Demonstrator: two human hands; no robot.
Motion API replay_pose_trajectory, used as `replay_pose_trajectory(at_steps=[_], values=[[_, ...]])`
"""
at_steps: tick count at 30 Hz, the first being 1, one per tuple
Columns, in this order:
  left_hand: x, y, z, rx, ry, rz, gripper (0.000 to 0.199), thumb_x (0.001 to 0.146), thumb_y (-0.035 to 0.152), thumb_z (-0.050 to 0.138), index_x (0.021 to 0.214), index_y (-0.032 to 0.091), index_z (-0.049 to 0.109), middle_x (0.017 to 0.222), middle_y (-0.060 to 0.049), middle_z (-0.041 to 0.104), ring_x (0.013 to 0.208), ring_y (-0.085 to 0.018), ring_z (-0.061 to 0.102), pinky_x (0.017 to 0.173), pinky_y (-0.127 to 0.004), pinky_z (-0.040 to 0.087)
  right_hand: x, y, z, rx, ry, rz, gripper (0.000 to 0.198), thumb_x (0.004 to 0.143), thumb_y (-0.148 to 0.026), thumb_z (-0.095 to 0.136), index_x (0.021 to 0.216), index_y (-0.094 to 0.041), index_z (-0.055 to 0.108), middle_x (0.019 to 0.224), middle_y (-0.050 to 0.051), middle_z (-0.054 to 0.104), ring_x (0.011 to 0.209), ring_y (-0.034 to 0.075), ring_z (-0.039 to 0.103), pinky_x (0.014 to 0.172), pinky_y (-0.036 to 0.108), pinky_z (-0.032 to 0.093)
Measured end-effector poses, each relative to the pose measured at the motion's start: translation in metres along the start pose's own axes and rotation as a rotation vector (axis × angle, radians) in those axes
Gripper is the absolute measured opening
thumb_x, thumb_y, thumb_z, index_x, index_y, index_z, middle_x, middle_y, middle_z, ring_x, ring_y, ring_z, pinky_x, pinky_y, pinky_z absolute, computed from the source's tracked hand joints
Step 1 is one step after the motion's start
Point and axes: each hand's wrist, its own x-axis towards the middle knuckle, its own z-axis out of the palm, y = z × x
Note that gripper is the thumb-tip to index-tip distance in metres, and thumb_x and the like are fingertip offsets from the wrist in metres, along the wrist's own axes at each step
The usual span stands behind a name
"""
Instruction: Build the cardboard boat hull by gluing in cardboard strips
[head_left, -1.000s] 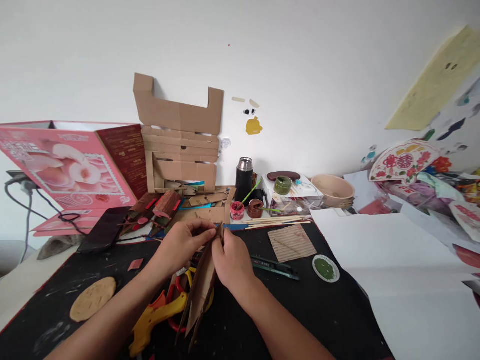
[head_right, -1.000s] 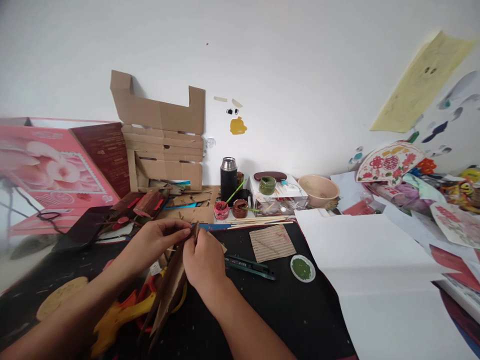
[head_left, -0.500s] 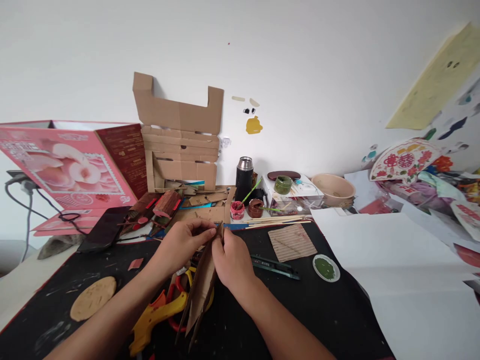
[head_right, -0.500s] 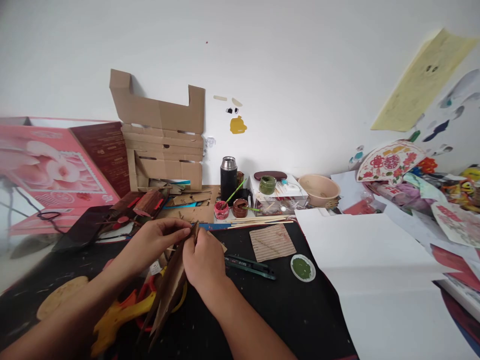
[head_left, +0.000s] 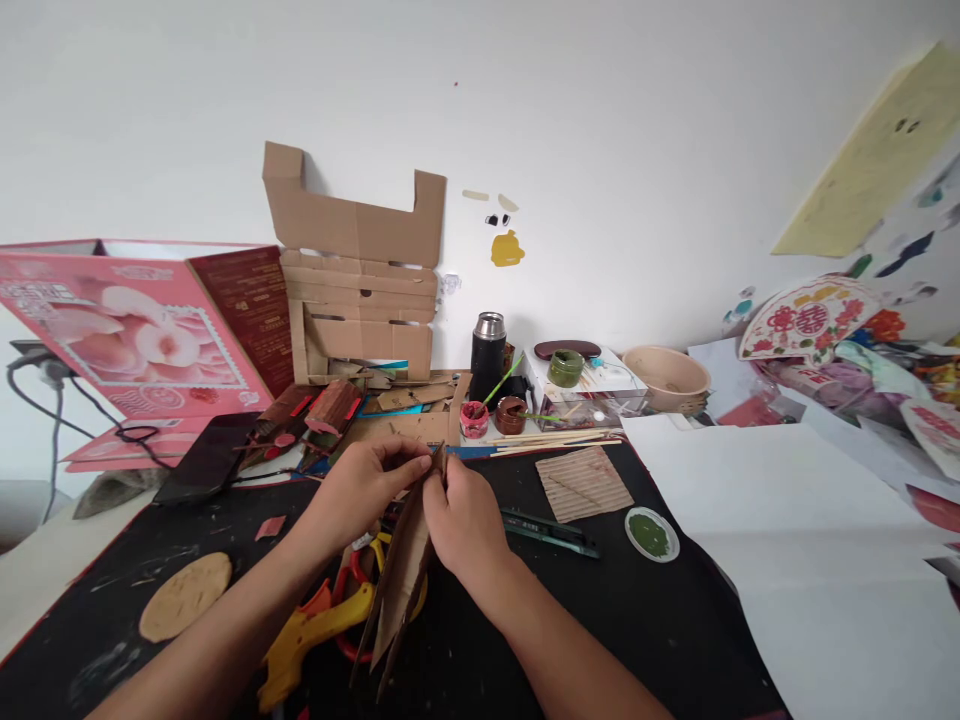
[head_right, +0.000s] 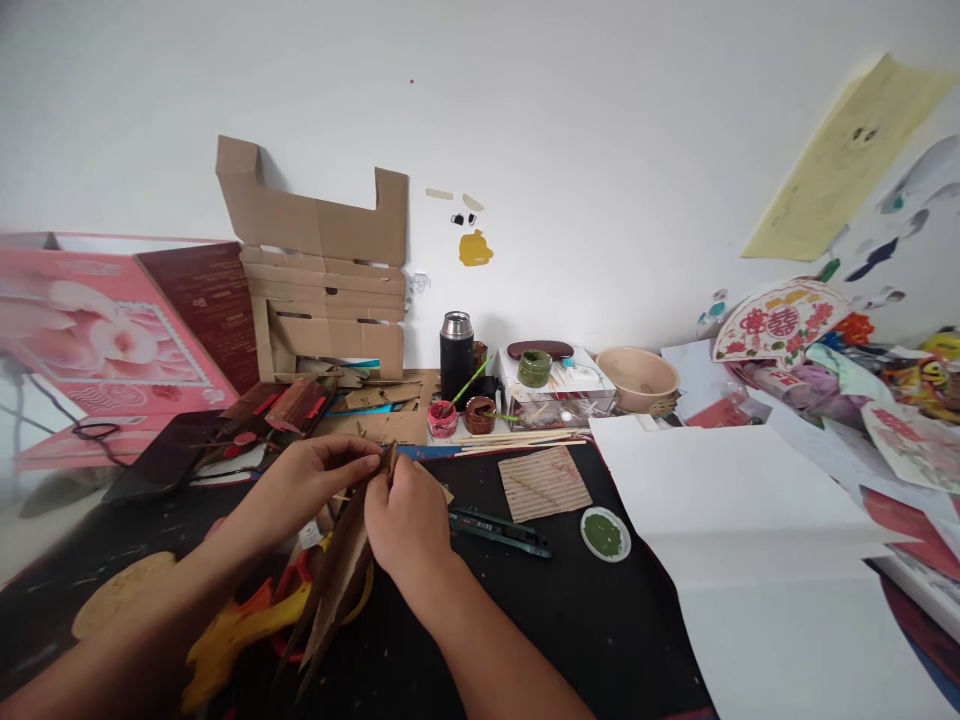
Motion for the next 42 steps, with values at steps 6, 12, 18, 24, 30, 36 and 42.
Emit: replay_pose_trajectory(at_steps=[6, 12, 18, 24, 30, 36, 42], values=[[-0.0001, 0.0003, 0.0012, -0.019, 0.012, -0.003, 0.036, 0.083, 0.055, 0.073, 0.094, 0.022, 0.085, 0.098, -0.006, 0.084, 0.093, -0.029, 0.076, 0.085, -0.036, 0.056, -0.0006, -0.0006, -0.0001, -0.004, 0.003, 0.001, 0.022, 0.107, -0.021, 0.050, 0.108, -0.014, 0.071, 0.107, 0.018, 0.081, 0.101, 0.031, 0.076, 0.080, 0.034, 0.046], [0.0006, -0.0014, 0.0004, -0.024, -0.004, -0.009, 0.037, 0.084, 0.055, 0.073, 0.096, 0.022, 0.084, 0.099, -0.006, 0.084, 0.095, -0.029, 0.075, 0.087, -0.037, 0.054, -0.0009, -0.0013, -0.0007, 0.002, -0.003, 0.005, 0.023, 0.108, -0.021, 0.050, 0.109, -0.014, 0.071, 0.108, 0.019, 0.081, 0.103, 0.032, 0.076, 0.080, 0.034, 0.045], [0.0010, -0.0030, 0.0007, -0.036, -0.008, -0.028, 0.039, 0.083, 0.057, 0.073, 0.096, 0.021, 0.084, 0.100, -0.007, 0.084, 0.093, -0.029, 0.074, 0.086, -0.038, 0.054, -0.0015, -0.0018, -0.0014, 0.004, -0.004, -0.007, 0.025, 0.109, -0.021, 0.048, 0.111, -0.013, 0.072, 0.109, 0.018, 0.081, 0.105, 0.031, 0.076, 0.081, 0.034, 0.046], [0.0012, -0.0036, 0.0004, -0.029, -0.001, -0.015, 0.037, 0.083, 0.055, 0.074, 0.095, 0.022, 0.085, 0.101, -0.007, 0.084, 0.095, -0.030, 0.075, 0.088, -0.038, 0.054, -0.0007, -0.0014, -0.0008, 0.005, 0.002, -0.008, 0.025, 0.109, -0.021, 0.049, 0.112, -0.013, 0.072, 0.109, 0.018, 0.081, 0.105, 0.032, 0.076, 0.082, 0.035, 0.047], [0.0004, -0.0033, -0.0001, -0.031, -0.013, -0.016, 0.038, 0.084, 0.056, 0.073, 0.096, 0.021, 0.084, 0.099, -0.007, 0.083, 0.094, -0.029, 0.074, 0.087, -0.037, 0.054, -0.0001, -0.0008, -0.0003, 0.013, -0.004, 0.003, 0.024, 0.109, -0.021, 0.050, 0.111, -0.013, 0.072, 0.108, 0.018, 0.081, 0.105, 0.032, 0.076, 0.082, 0.034, 0.047], [0.0006, -0.0033, 0.0012, -0.036, -0.015, -0.022, 0.039, 0.085, 0.055, 0.073, 0.098, 0.021, 0.084, 0.100, -0.007, 0.083, 0.092, -0.029, 0.074, 0.083, -0.037, 0.054, -0.0005, -0.0008, 0.0002, 0.025, 0.002, 0.001, 0.025, 0.109, -0.021, 0.050, 0.111, -0.013, 0.073, 0.110, 0.019, 0.081, 0.106, 0.032, 0.076, 0.082, 0.035, 0.047], [0.0002, -0.0007, 0.0004, -0.011, -0.013, -0.001, 0.035, 0.085, 0.054, 0.072, 0.095, 0.022, 0.085, 0.100, -0.006, 0.084, 0.094, -0.029, 0.074, 0.087, -0.037, 0.053, -0.0001, -0.0010, -0.0005, 0.029, -0.004, -0.002, 0.025, 0.109, -0.020, 0.049, 0.111, -0.013, 0.073, 0.110, 0.019, 0.081, 0.106, 0.033, 0.076, 0.081, 0.035, 0.046]])
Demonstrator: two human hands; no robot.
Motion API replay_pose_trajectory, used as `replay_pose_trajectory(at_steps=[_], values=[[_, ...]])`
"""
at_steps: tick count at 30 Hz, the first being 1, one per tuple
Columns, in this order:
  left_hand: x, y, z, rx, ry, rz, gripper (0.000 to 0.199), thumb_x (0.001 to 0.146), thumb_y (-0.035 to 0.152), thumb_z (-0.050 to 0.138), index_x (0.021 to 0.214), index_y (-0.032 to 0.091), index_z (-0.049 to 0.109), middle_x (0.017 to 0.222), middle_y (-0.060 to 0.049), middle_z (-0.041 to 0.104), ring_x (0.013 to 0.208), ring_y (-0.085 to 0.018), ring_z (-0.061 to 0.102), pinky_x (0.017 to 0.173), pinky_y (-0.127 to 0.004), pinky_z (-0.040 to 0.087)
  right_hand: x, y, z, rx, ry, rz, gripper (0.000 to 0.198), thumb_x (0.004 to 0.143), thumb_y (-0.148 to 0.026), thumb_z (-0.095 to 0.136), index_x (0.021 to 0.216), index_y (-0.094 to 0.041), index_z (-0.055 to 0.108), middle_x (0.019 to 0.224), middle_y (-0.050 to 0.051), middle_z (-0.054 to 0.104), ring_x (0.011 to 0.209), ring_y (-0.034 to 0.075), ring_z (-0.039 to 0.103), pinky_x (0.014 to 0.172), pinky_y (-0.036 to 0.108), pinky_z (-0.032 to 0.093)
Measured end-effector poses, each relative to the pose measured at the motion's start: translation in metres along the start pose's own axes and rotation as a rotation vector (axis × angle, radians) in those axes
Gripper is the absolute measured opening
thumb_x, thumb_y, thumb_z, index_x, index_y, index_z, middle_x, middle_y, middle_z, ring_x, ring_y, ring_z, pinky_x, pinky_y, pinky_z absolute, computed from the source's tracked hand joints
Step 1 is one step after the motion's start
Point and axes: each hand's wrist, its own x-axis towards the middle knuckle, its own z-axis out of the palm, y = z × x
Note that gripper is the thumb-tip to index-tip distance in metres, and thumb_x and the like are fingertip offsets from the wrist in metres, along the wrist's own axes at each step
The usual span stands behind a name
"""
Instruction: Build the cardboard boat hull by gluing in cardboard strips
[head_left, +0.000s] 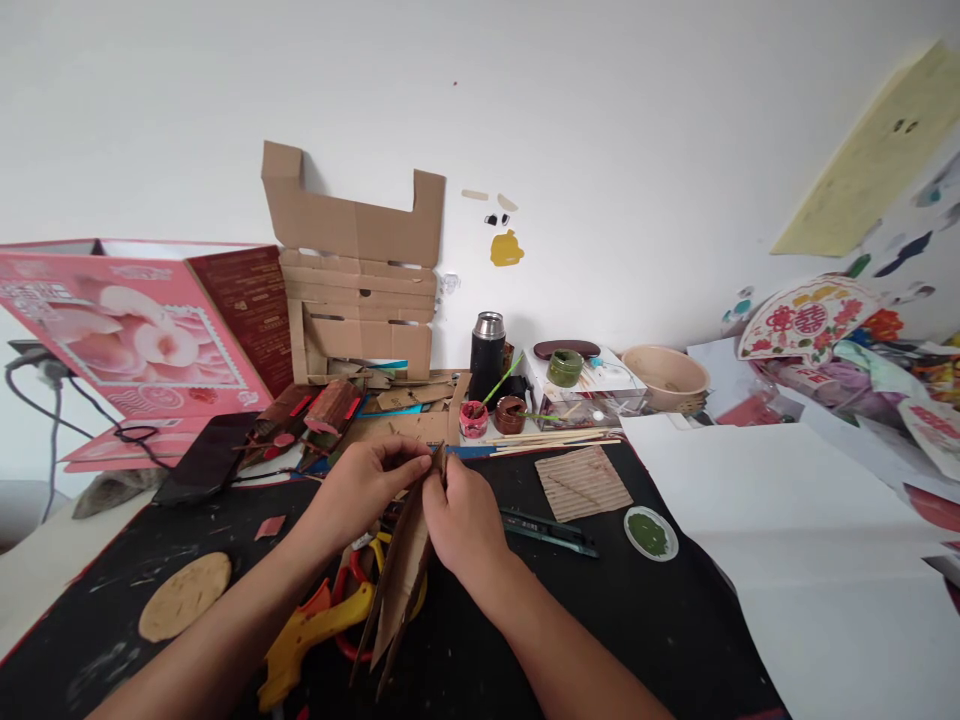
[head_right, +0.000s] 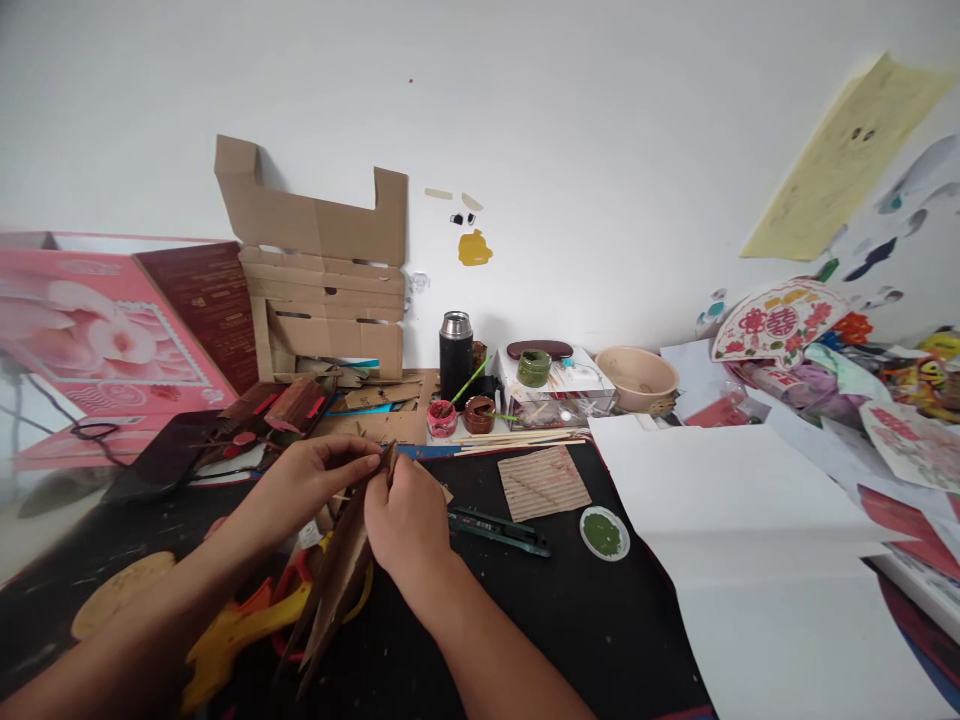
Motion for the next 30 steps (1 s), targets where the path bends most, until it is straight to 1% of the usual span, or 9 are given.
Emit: replay_pose_trajectory(at_steps=[6, 15, 21, 27, 30], values=[[0.0008, -0.0004, 0.0002, 0.000, -0.007, -0.005, 0.038, 0.086, 0.056, 0.071, 0.097, 0.022, 0.084, 0.101, -0.006, 0.084, 0.097, -0.031, 0.074, 0.089, -0.038, 0.053, 0.0009, 0.0012, 0.0011, 0.010, 0.005, -0.003, 0.025, 0.109, -0.021, 0.049, 0.110, -0.013, 0.072, 0.109, 0.019, 0.081, 0.105, 0.033, 0.076, 0.081, 0.035, 0.046], [0.0010, -0.0037, 0.0004, -0.006, 0.008, 0.000, 0.036, 0.086, 0.054, 0.072, 0.097, 0.023, 0.084, 0.101, -0.005, 0.084, 0.097, -0.029, 0.076, 0.089, -0.037, 0.054, -0.0011, 0.0009, 0.0010, 0.005, 0.004, 0.000, 0.023, 0.108, -0.021, 0.050, 0.110, -0.013, 0.072, 0.109, 0.019, 0.081, 0.105, 0.033, 0.076, 0.081, 0.035, 0.046], [0.0007, -0.0009, 0.0012, -0.014, 0.007, -0.007, 0.038, 0.084, 0.057, 0.073, 0.095, 0.022, 0.084, 0.097, -0.006, 0.084, 0.096, -0.031, 0.075, 0.089, -0.038, 0.055, -0.0003, 0.0008, 0.0006, -0.001, 0.004, 0.004, 0.025, 0.109, -0.022, 0.049, 0.111, -0.013, 0.072, 0.109, 0.019, 0.081, 0.105, 0.032, 0.076, 0.081, 0.035, 0.046], [0.0006, 0.0018, 0.0013, -0.017, -0.003, -0.018, 0.039, 0.083, 0.057, 0.073, 0.097, 0.023, 0.084, 0.101, -0.006, 0.084, 0.100, -0.032, 0.075, 0.092, -0.039, 0.053, 0.0002, 0.0013, 0.0004, -0.004, 0.006, 0.004, 0.025, 0.109, -0.023, 0.049, 0.111, -0.013, 0.072, 0.108, 0.019, 0.081, 0.106, 0.033, 0.076, 0.081, 0.035, 0.047], [0.0004, 0.0024, 0.0015, -0.014, 0.003, -0.023, 0.039, 0.083, 0.057, 0.072, 0.096, 0.023, 0.084, 0.100, -0.006, 0.084, 0.099, -0.031, 0.075, 0.091, -0.039, 0.054, 0.0009, 0.0015, 0.0003, -0.007, 0.003, 0.002, 0.025, 0.109, -0.023, 0.049, 0.111, -0.013, 0.072, 0.108, 0.019, 0.080, 0.105, 0.033, 0.076, 0.081, 0.035, 0.047]])
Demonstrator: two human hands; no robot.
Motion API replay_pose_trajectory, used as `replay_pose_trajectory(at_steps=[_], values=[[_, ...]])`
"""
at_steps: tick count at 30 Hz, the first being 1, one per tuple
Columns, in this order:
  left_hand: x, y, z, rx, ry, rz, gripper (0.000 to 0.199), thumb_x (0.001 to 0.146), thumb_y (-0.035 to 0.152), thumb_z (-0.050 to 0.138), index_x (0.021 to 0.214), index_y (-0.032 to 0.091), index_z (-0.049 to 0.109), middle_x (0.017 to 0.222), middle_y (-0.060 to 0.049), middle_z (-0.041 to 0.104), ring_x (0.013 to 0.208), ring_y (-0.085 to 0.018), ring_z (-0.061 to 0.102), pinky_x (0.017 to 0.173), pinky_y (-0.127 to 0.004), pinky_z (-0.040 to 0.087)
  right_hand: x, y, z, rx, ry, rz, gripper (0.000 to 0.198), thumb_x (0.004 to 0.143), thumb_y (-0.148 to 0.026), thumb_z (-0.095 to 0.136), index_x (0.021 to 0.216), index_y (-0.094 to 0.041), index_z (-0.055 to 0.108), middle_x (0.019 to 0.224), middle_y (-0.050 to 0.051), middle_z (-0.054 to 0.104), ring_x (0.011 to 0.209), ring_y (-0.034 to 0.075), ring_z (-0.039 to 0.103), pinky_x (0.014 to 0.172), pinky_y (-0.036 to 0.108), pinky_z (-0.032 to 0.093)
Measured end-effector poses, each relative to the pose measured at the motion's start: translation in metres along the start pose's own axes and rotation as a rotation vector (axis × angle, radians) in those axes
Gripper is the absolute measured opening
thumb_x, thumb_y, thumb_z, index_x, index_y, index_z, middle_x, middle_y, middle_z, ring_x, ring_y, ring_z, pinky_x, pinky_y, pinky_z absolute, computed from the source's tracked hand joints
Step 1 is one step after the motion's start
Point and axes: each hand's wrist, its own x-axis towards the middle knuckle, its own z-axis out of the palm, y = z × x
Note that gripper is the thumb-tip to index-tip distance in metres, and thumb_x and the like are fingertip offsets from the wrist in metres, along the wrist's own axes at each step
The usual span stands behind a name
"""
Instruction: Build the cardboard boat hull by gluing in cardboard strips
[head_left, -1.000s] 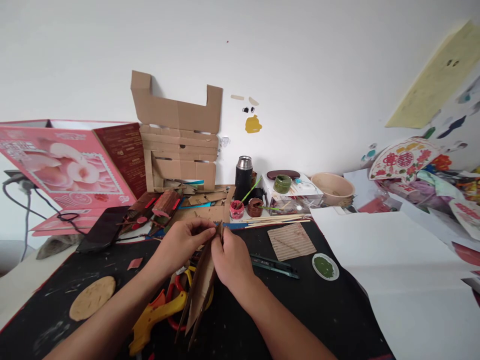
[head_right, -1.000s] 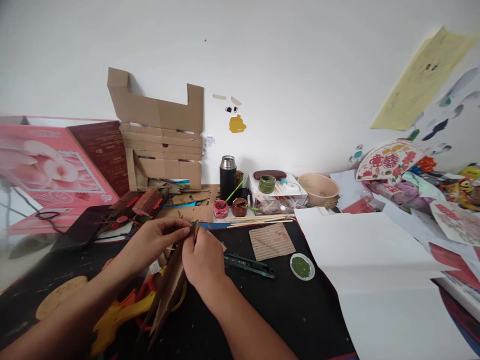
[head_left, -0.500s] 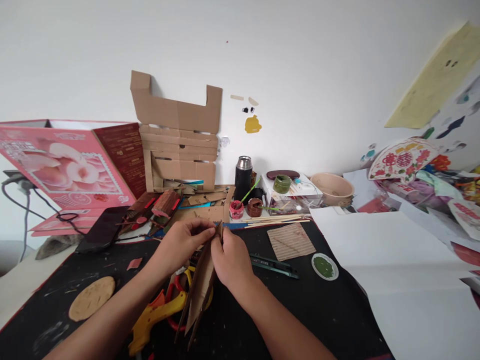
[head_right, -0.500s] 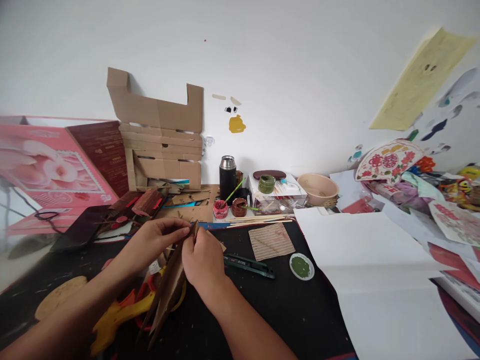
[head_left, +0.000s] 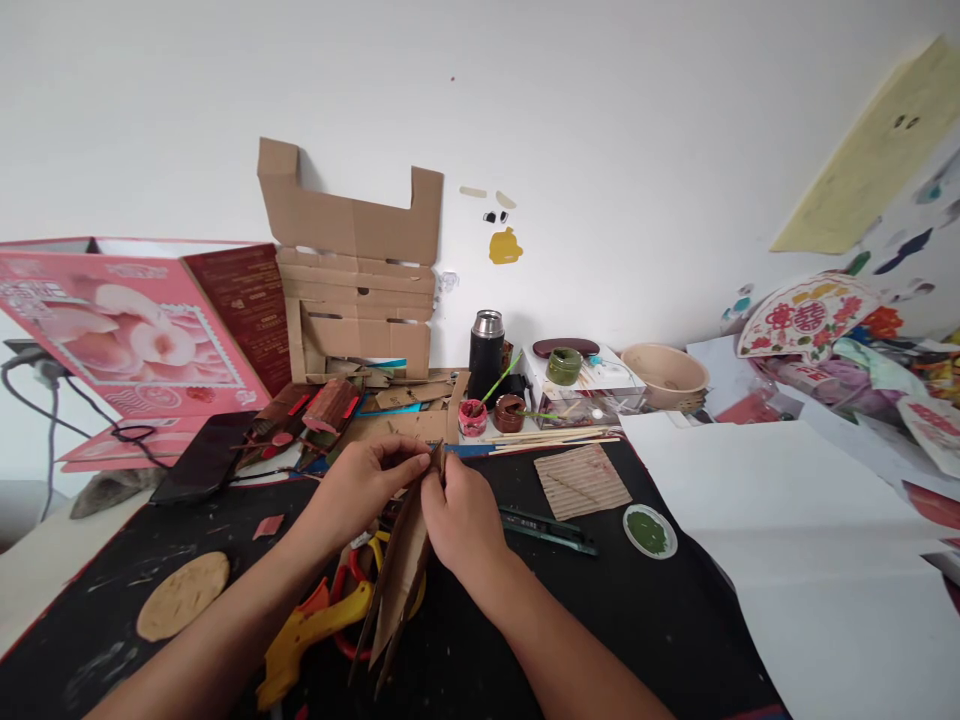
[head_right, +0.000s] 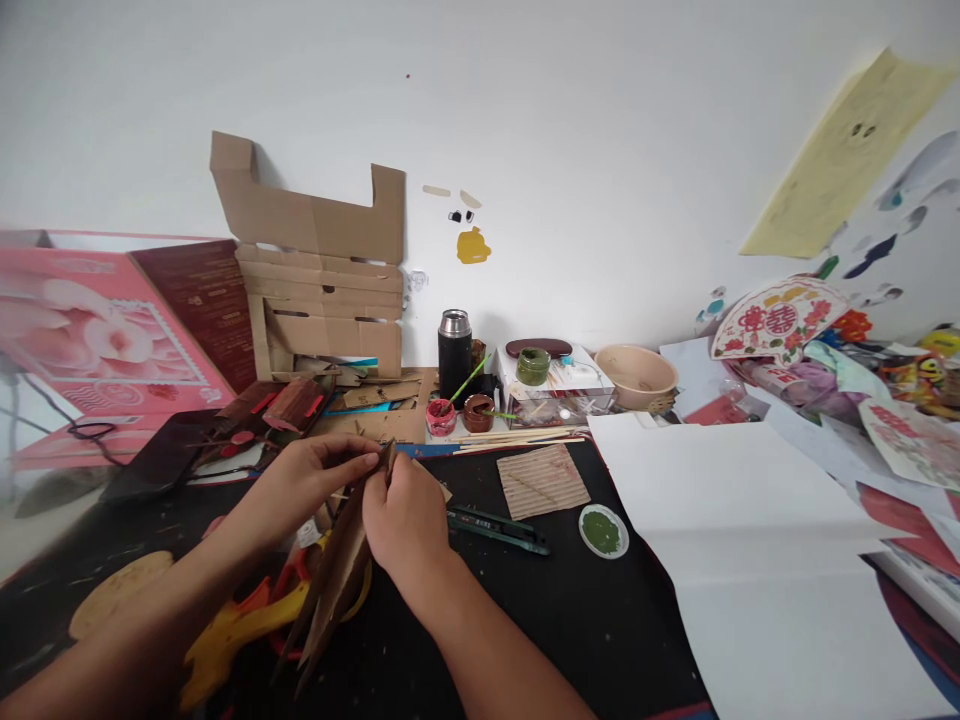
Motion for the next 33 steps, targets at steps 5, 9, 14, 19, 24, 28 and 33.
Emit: replay_pose_trajectory(at_steps=[5, 9, 14, 19, 24, 28, 33], values=[[-0.001, 0.001, 0.000, 0.001, 0.009, 0.000, 0.040, 0.083, 0.058, 0.073, 0.096, 0.022, 0.084, 0.099, -0.006, 0.084, 0.098, -0.031, 0.075, 0.091, -0.039, 0.054, -0.001, 0.000, 0.000, 0.024, 0.011, -0.006, 0.024, 0.108, -0.022, 0.050, 0.110, -0.014, 0.072, 0.109, 0.018, 0.081, 0.105, 0.032, 0.076, 0.081, 0.035, 0.046], [-0.002, 0.003, 0.001, -0.017, 0.022, 0.001, 0.041, 0.081, 0.059, 0.075, 0.095, 0.022, 0.085, 0.099, -0.007, 0.085, 0.099, -0.032, 0.076, 0.092, -0.040, 0.056, -0.001, 0.000, -0.001, 0.023, 0.013, -0.006, 0.024, 0.108, -0.023, 0.050, 0.109, -0.014, 0.072, 0.107, 0.019, 0.081, 0.103, 0.033, 0.076, 0.079, 0.036, 0.046], [-0.001, 0.007, 0.000, -0.093, 0.019, -0.041, 0.046, 0.072, 0.058, 0.083, 0.099, 0.021, 0.086, 0.105, -0.009, 0.086, 0.105, -0.035, 0.077, 0.099, -0.045, 0.056, -0.001, 0.000, -0.004, 0.015, 0.012, 0.000, 0.024, 0.107, -0.023, 0.050, 0.110, -0.014, 0.072, 0.107, 0.019, 0.081, 0.102, 0.033, 0.076, 0.079, 0.036, 0.045], [-0.001, 0.009, -0.002, -0.171, -0.007, -0.068, 0.049, 0.070, 0.058, 0.087, 0.102, 0.021, 0.086, 0.110, -0.010, 0.085, 0.113, -0.036, 0.075, 0.106, -0.047, 0.054, 0.000, 0.000, -0.006, 0.007, 0.023, -0.003, 0.024, 0.107, -0.025, 0.050, 0.108, -0.014, 0.071, 0.104, 0.018, 0.080, 0.099, 0.033, 0.075, 0.077, 0.036, 0.044], [-0.006, 0.016, -0.002, -0.282, 0.003, -0.086, 0.051, 0.066, 0.058, 0.092, 0.101, 0.021, 0.086, 0.113, -0.010, 0.085, 0.117, -0.037, 0.074, 0.110, -0.048, 0.053, -0.001, -0.001, -0.008, 0.068, 0.068, -0.031, 0.021, 0.107, -0.023, 0.051, 0.103, -0.016, 0.071, 0.099, 0.015, 0.079, 0.095, 0.030, 0.074, 0.075, 0.034, 0.043], [-0.010, 0.024, -0.003, -0.255, 0.013, -0.046, 0.050, 0.067, 0.060, 0.090, 0.099, 0.022, 0.087, 0.113, -0.009, 0.085, 0.116, -0.037, 0.075, 0.109, -0.049, 0.053, -0.001, 0.000, -0.008, 0.167, 0.102, -0.054, 0.020, 0.107, -0.023, 0.050, 0.103, -0.018, 0.070, 0.099, 0.012, 0.079, 0.093, 0.028, 0.074, 0.075, 0.032, 0.044], [-0.013, 0.026, -0.003, -0.216, 0.016, -0.036, 0.047, 0.072, 0.058, 0.087, 0.104, 0.023, 0.087, 0.115, -0.009, 0.085, 0.116, -0.037, 0.075, 0.110, -0.049, 0.053, 0.000, 0.002, -0.008, 0.234, 0.144, -0.061, 0.020, 0.106, -0.024, 0.050, 0.096, -0.020, 0.067, 0.095, 0.010, 0.078, 0.092, 0.027, 0.073, 0.075, 0.031, 0.044]])
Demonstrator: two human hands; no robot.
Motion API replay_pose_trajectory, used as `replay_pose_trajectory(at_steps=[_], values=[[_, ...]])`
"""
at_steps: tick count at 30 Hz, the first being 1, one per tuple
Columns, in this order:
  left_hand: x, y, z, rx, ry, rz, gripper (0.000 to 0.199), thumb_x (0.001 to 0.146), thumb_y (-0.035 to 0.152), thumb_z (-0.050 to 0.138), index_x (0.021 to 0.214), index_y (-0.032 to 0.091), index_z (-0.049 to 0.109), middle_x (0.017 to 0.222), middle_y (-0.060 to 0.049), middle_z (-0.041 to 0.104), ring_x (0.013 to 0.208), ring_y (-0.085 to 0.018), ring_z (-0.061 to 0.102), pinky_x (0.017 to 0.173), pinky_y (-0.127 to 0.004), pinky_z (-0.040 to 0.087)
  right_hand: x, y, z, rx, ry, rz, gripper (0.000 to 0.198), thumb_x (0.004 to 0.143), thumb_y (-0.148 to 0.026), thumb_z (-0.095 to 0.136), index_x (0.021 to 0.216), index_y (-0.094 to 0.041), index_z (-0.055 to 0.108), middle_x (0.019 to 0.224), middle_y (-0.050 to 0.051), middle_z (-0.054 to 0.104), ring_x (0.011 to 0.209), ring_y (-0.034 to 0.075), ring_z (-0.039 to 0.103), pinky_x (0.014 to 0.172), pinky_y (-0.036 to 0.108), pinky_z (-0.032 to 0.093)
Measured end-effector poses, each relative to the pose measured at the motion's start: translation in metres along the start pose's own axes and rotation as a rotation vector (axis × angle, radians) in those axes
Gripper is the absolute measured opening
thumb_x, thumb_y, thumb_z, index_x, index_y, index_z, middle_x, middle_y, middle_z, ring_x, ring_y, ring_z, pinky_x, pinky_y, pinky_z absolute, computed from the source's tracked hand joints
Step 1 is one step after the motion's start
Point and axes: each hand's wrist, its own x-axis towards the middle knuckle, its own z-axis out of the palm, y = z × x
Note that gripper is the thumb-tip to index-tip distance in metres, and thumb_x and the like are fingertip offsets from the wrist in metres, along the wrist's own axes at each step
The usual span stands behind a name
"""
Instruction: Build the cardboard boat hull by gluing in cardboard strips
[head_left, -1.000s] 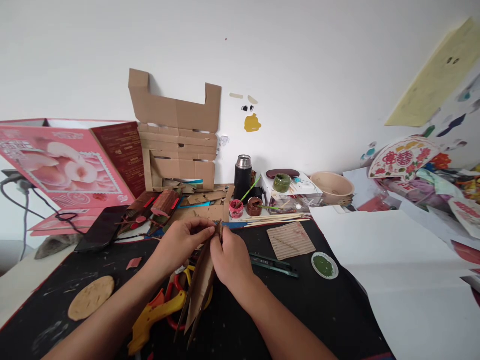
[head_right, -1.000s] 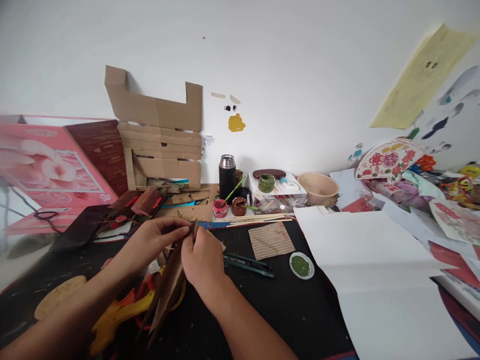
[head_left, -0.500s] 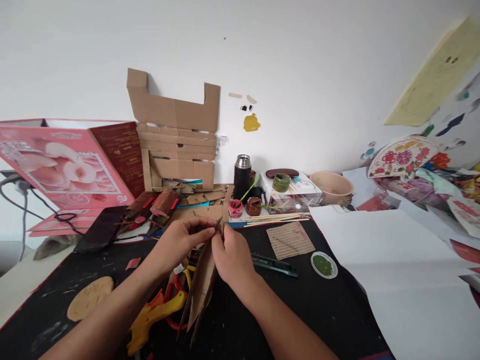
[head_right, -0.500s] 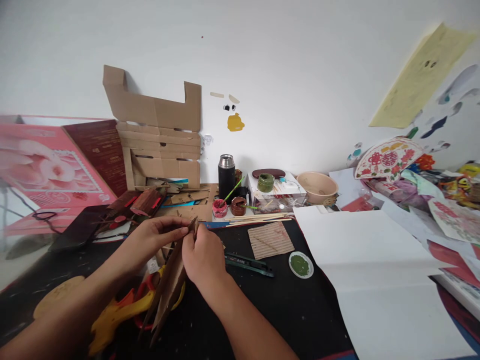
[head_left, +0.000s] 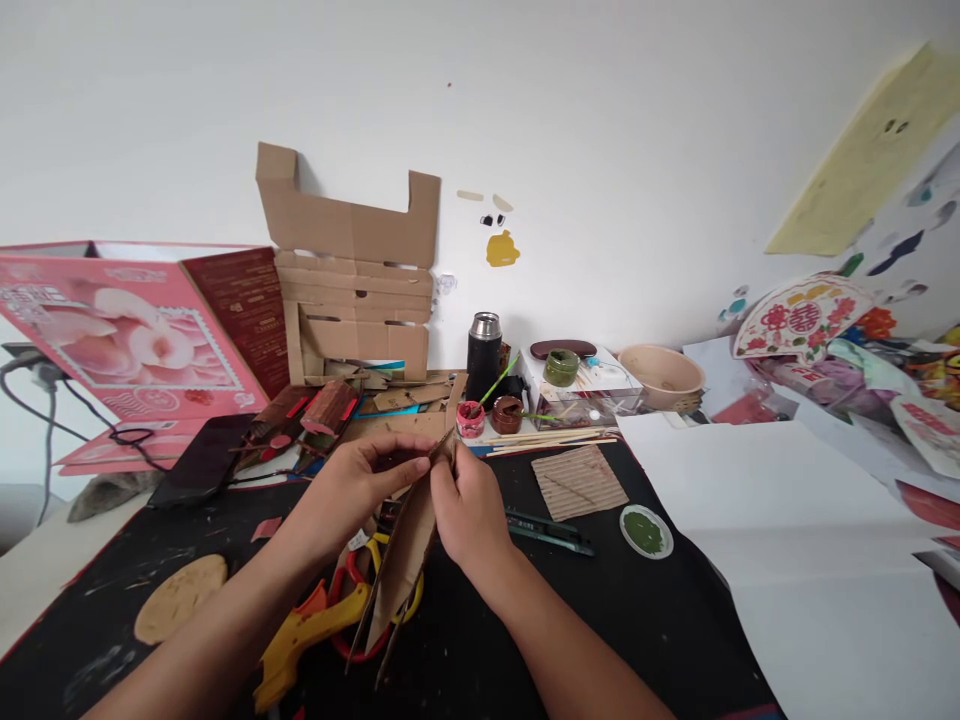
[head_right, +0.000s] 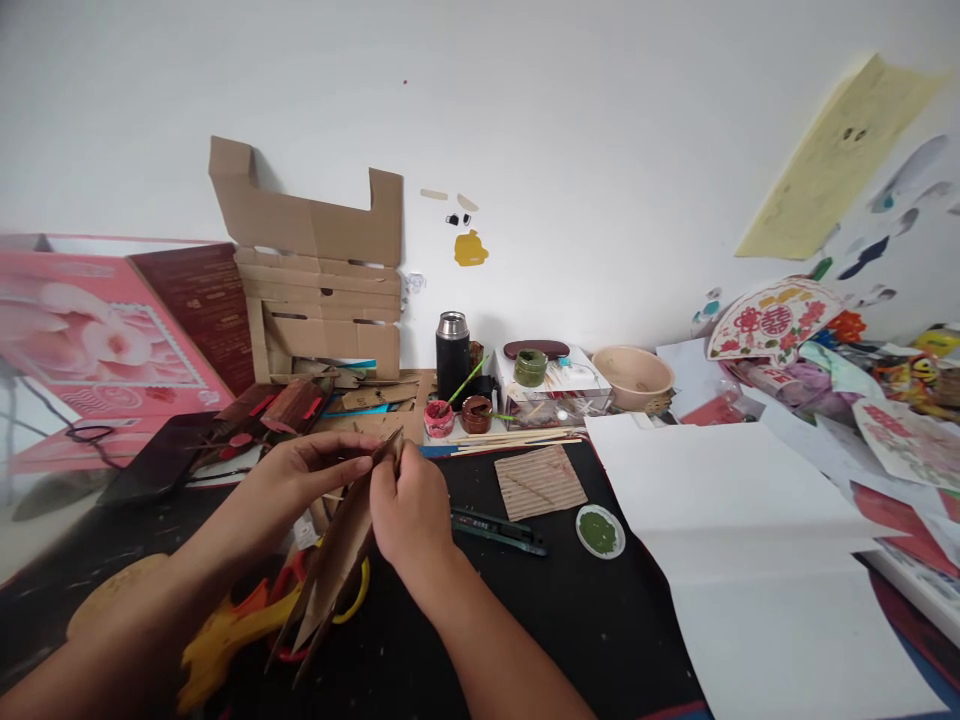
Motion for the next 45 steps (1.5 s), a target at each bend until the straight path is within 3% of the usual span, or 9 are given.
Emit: replay_pose_trajectory(at_steps=[7, 14, 20, 28, 32, 35, 38, 41, 45], values=[[-0.008, 0.006, 0.005, -0.023, -0.106, -0.026, 0.057, 0.074, 0.054, 0.087, 0.123, 0.025, 0.081, 0.125, -0.010, 0.082, 0.117, -0.037, 0.074, 0.099, -0.047, 0.061, 0.009, 0.007, -0.003, 0.218, 0.044, 0.062, 0.021, 0.101, -0.021, 0.046, 0.089, -0.022, 0.063, 0.088, 0.005, 0.075, 0.085, 0.023, 0.069, 0.074, 0.028, 0.047], [-0.016, -0.001, 0.016, 0.080, -0.130, 0.098, 0.078, 0.076, 0.046, 0.087, 0.148, 0.027, 0.066, 0.156, -0.013, 0.064, 0.136, -0.037, 0.064, 0.115, -0.053, 0.052, 0.016, 0.008, -0.006, 0.550, 0.022, 0.217, 0.020, 0.096, -0.024, 0.045, 0.088, -0.021, 0.063, 0.084, 0.003, 0.072, 0.079, 0.022, 0.067, 0.064, 0.025, 0.049], [-0.026, -0.007, 0.019, 0.317, -0.129, 0.171, 0.098, 0.076, 0.041, 0.089, 0.165, 0.035, 0.047, 0.166, -0.009, 0.054, 0.152, -0.038, 0.051, 0.126, -0.054, 0.039, 0.018, 0.014, 0.000, 0.547, 0.023, 0.219, 0.023, 0.098, -0.029, 0.045, 0.095, -0.021, 0.067, 0.088, 0.004, 0.075, 0.083, 0.022, 0.070, 0.069, 0.026, 0.052], [-0.024, -0.014, 0.021, 0.535, -0.120, 0.159, 0.104, 0.080, 0.026, 0.075, 0.173, 0.031, 0.028, 0.158, -0.014, 0.063, 0.134, -0.042, 0.068, 0.106, -0.049, 0.055, 0.015, 0.019, 0.004, 0.361, 0.016, 0.094, 0.029, 0.106, -0.036, 0.049, 0.109, -0.020, 0.072, 0.094, 0.006, 0.078, 0.092, 0.024, 0.072, 0.075, 0.028, 0.054], [-0.017, -0.021, 0.018, 0.562, -0.122, 0.209, 0.102, 0.082, 0.023, 0.065, 0.174, 0.026, 0.023, 0.167, -0.015, 0.052, 0.143, -0.039, 0.060, 0.111, -0.047, 0.053, 0.013, 0.019, 0.006, 0.364, -0.007, 0.034, 0.030, 0.108, -0.038, 0.051, 0.124, -0.022, 0.072, 0.102, 0.006, 0.079, 0.098, 0.024, 0.074, 0.081, 0.029, 0.055], [-0.013, -0.023, 0.016, 0.549, -0.127, 0.227, 0.102, 0.080, 0.021, 0.062, 0.174, 0.023, 0.023, 0.170, -0.014, 0.048, 0.148, -0.036, 0.055, 0.113, -0.045, 0.052, 0.011, 0.018, 0.006, 0.337, -0.035, 0.048, 0.031, 0.109, -0.042, 0.051, 0.127, -0.024, 0.070, 0.095, 0.005, 0.078, 0.088, 0.024, 0.075, 0.073, 0.029, 0.056], [-0.008, -0.023, 0.013, 0.523, -0.138, 0.176, 0.102, 0.079, 0.022, 0.062, 0.174, 0.022, 0.026, 0.162, -0.016, 0.057, 0.140, -0.036, 0.063, 0.108, -0.044, 0.055, 0.009, 0.018, 0.008, 0.369, -0.085, 0.092, 0.032, 0.108, -0.050, 0.053, 0.120, -0.024, 0.069, 0.082, 0.002, 0.074, 0.064, 0.020, 0.070, 0.057, 0.027, 0.052], [-0.003, -0.023, 0.008, 0.463, -0.127, 0.156, 0.100, 0.078, 0.026, 0.064, 0.171, 0.019, 0.031, 0.162, -0.018, 0.057, 0.144, -0.039, 0.058, 0.114, -0.048, 0.051, 0.008, 0.019, 0.010, 0.484, -0.148, 0.103, 0.038, 0.105, -0.060, 0.057, 0.110, -0.023, 0.065, 0.071, -0.003, 0.065, 0.044, 0.014, 0.058, 0.044, 0.024, 0.044], [0.001, -0.018, 0.002, 0.307, -0.139, 0.108, 0.102, 0.080, 0.031, 0.067, 0.173, 0.019, 0.025, 0.165, -0.016, 0.053, 0.145, -0.037, 0.056, 0.117, -0.048, 0.049, 0.010, 0.019, 0.013, 0.663, -0.172, 0.096, 0.054, 0.095, -0.077, 0.061, 0.093, -0.023, 0.058, 0.065, -0.007, 0.057, 0.037, 0.010, 0.050, 0.036, 0.022, 0.038]])
